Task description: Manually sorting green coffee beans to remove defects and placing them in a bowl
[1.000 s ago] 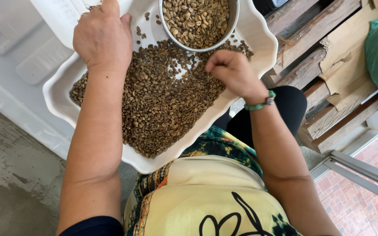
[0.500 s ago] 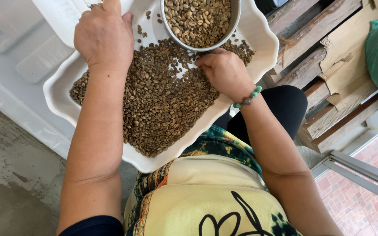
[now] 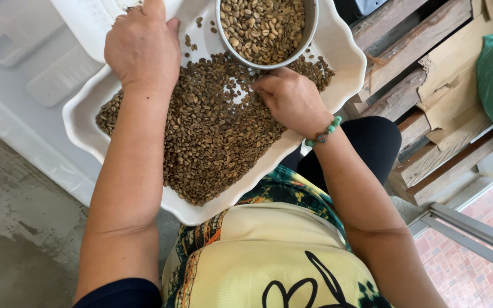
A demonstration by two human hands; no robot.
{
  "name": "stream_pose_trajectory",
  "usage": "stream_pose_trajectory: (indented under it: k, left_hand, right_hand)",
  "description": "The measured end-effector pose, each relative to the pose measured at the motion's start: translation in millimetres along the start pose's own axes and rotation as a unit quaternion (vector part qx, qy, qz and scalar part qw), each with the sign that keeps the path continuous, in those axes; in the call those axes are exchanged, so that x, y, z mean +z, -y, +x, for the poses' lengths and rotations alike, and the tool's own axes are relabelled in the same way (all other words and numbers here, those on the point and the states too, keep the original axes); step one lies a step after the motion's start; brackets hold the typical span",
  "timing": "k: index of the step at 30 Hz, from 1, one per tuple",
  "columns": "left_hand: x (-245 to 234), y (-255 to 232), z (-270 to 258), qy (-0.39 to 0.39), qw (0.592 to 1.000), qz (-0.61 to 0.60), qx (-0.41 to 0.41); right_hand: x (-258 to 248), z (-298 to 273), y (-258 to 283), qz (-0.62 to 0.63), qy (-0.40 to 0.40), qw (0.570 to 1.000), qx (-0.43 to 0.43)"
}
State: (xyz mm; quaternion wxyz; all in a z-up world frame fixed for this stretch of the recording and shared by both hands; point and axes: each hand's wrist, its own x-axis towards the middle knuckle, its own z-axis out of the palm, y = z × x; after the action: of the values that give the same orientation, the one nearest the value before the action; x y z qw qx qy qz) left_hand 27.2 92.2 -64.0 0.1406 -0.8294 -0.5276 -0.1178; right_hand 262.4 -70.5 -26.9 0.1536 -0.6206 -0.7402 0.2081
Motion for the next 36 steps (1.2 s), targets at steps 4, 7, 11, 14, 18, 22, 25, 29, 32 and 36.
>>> stream_pose_trajectory:
  k: [4, 7, 11, 14, 18, 22, 25, 29, 32, 36]
  left_hand:
    - [6.6, -0.5, 0.7, -0.004, 1.000, 0.002, -0.001]
    - [6.7, 0.1, -0.1, 0.023, 0.999, 0.023, -0.005]
    - [6.6, -0.2, -1.2, 0.004, 1.000, 0.016, 0.005]
    - [8.6, 0.1, -0.9, 0.002, 1.000, 0.014, 0.001]
    - [6.9, 0.1, 0.2, 0.005, 1.000, -0.006, 0.003]
    - [8.4, 0.2, -2.7, 0.007, 1.000, 0.025, -0.005]
    - [10.5, -0.4, -0.7, 0.006, 1.000, 0.015, -0.004]
    - [6.9, -0.3, -1.3, -0.005, 1.000, 0.012, -0.002]
    - [7.2, -1.1, 0.2, -0.012, 1.000, 0.016, 0.001]
    - [1.7, -1.8, -1.0, -0.006, 0.999, 0.031, 0.004]
  right_hand:
    - [13.6, 3.3, -9.4, -0.072, 0.003, 0.997, -0.015]
    - [16.7, 3.8, -11.5, -0.087, 0.005, 0.996, 0.000]
    - [20.0, 4.9, -4.4, -0.081, -0.014, 0.996, -0.034]
    - [23.5, 6.5, -3.8, -0.098, -0.010, 0.995, -0.029]
    - [25.1, 9.2, 7.6, -0.154, 0.003, 0.988, -0.028]
    - [34.6, 10.4, 11.6, -0.145, -0.007, 0.989, -0.038]
    - [31.7, 12.5, 10.5, -0.147, 0.020, 0.988, -0.039]
    - [28.6, 11.2, 7.3, -0.108, 0.001, 0.994, -0.008]
    - [25.7, 12.3, 11.3, -0.093, -0.012, 0.995, -0.038]
    - [25.6, 14.2, 23.7, -0.166, 0.023, 0.984, -0.059]
